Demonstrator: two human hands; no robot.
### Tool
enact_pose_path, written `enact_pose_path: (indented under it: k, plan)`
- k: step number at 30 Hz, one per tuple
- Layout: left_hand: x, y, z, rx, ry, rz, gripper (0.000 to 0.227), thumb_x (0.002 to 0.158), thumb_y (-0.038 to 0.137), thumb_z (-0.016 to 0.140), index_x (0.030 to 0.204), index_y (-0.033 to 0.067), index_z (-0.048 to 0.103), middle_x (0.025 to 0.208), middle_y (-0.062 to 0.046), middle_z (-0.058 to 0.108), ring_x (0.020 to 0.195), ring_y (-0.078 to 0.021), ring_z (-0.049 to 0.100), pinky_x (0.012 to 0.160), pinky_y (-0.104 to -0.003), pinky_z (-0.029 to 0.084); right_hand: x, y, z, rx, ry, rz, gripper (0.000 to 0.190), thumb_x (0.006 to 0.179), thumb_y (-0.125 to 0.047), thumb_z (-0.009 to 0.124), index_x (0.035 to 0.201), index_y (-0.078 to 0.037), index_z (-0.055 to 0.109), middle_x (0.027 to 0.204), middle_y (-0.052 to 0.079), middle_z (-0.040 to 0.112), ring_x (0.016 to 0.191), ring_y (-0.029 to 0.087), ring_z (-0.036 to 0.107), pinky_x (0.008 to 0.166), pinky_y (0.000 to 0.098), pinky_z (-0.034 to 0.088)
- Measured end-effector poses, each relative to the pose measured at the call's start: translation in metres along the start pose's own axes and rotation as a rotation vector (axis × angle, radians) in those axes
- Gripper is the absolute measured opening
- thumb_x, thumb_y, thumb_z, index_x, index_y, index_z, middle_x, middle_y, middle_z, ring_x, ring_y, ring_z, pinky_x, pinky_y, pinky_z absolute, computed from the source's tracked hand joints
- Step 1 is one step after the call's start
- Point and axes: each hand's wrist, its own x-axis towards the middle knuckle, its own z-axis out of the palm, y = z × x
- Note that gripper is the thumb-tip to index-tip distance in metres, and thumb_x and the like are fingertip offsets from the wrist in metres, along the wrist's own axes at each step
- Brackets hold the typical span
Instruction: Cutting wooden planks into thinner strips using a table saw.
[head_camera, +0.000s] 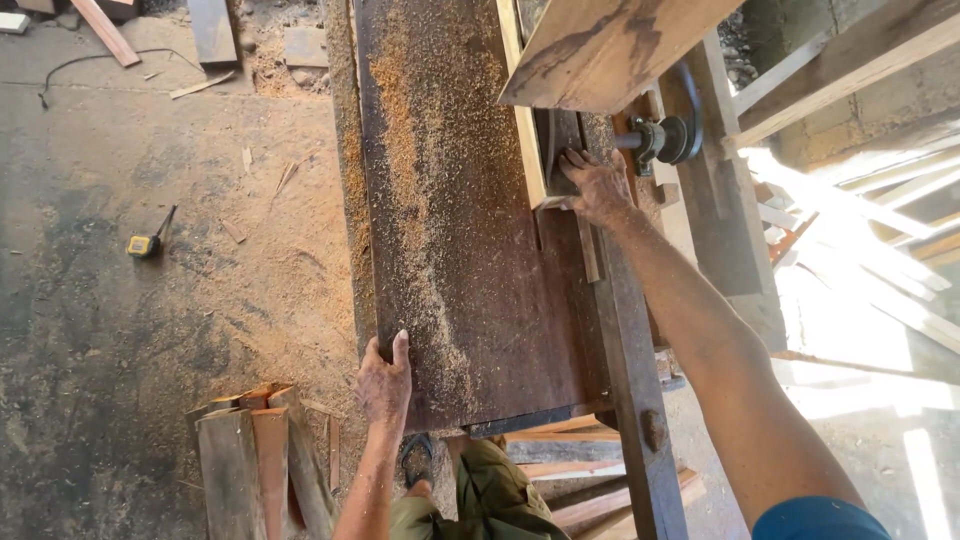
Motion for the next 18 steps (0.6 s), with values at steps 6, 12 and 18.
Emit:
enact_pose_path:
  k: [6,12,18]
  plan:
    - [0.007,-0.009,0.008,0.032,0.052,0.033,0.062,0.099,0.063,0.051,0.116,0.0070,0.069,0.089,-0.016,0.076,0.081,-0.0305,0.074,0.071,-0.046,0.059,0.042,0.036,0.024,-0.107,-0.115,0.065,0.060,0.090,-0.036,0.079,0.143,-0.014,0.061,0.147,0.010,0.060,0.144,0.030,0.053,0.130,0.0731,0.009]
    - [0.025,-0.046,0.035,0.054,0.024,0.014,0.073,0.096,0.065,0.049,0.135,0.0040,0.061,0.104,-0.018,0.073,0.082,-0.0294,0.076,0.065,-0.044,0.063,0.043,0.040,-0.005,0.000,0.058,0.015,0.063,0.092,-0.034,0.078,0.143,-0.007,0.054,0.154,0.018,0.050,0.135,0.036,0.051,0.118,0.0564,0.031]
    - [0.026,-0.012,0.014,0.079,-0.124,-0.185,0.066,0.094,0.066,0.048,0.133,0.0144,0.063,0.104,-0.011,0.078,0.091,-0.0246,0.077,0.083,-0.044,0.061,0.055,0.031,-0.041,0.184,0.138,0.011,0.086,0.085,-0.050,0.078,0.152,-0.008,0.043,0.142,0.019,0.055,0.136,0.035,0.049,0.116,0.0594,0.034]
